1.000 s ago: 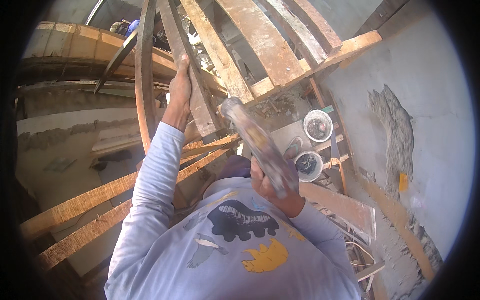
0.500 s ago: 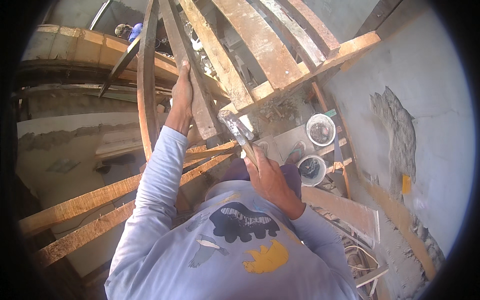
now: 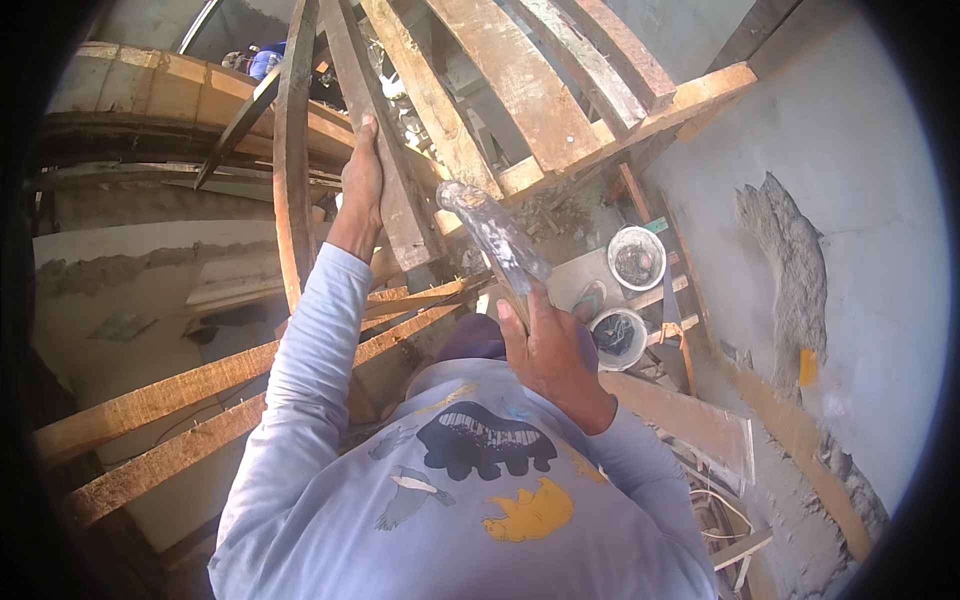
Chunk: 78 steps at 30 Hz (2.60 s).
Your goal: The person hammers nails into wooden planks to assemble a wooden structure. They repeatedly position planks, retrieve nails from a bucket, and drive them in with a hammer.
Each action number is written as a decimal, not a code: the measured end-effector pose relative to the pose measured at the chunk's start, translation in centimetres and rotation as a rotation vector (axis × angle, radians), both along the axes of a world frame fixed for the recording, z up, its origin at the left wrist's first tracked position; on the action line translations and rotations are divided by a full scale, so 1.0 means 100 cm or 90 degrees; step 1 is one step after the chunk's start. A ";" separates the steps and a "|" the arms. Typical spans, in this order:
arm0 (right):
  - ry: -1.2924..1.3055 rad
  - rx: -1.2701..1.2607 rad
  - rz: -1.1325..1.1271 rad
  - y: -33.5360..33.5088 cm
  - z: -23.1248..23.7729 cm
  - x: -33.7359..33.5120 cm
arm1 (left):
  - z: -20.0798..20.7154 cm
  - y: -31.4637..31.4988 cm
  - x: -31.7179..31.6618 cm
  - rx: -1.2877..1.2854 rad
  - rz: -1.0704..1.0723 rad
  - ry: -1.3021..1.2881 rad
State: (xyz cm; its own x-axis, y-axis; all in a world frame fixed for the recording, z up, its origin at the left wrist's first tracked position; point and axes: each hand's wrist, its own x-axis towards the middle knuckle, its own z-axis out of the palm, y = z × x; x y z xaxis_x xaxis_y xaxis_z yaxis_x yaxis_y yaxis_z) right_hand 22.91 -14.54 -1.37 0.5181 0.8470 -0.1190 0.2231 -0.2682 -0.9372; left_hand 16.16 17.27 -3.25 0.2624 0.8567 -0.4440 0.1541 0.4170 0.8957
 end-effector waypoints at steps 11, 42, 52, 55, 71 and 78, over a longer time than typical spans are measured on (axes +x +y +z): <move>0.102 0.149 -0.137 0.044 -0.058 -0.026 | 0.005 0.007 0.000 -0.096 -0.036 -0.159; 0.099 -0.018 0.175 0.285 0.060 0.019 | -0.029 0.146 -0.183 0.154 -0.155 0.278; -0.059 0.043 0.222 0.376 0.011 0.043 | -0.042 0.104 -0.108 0.182 0.003 0.125; 0.109 -0.034 0.253 0.375 -0.003 0.064 | -0.027 0.085 -0.091 0.119 -0.029 0.099; 0.105 -0.051 0.283 0.376 0.004 0.058 | 0.005 0.059 -0.082 0.012 0.090 -0.095; 0.156 -0.019 0.280 0.374 0.001 0.057 | -0.015 0.078 -0.087 0.033 0.102 -0.028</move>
State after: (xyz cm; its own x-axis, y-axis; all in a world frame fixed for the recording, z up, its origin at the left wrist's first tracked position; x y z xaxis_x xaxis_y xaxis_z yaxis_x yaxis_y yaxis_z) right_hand 28.56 22.90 -1.28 0.0661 0.9732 -0.2203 0.0957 -0.2259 -0.9694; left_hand 7.49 25.03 -4.73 0.1389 0.9106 -0.3892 0.0494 0.3861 0.9211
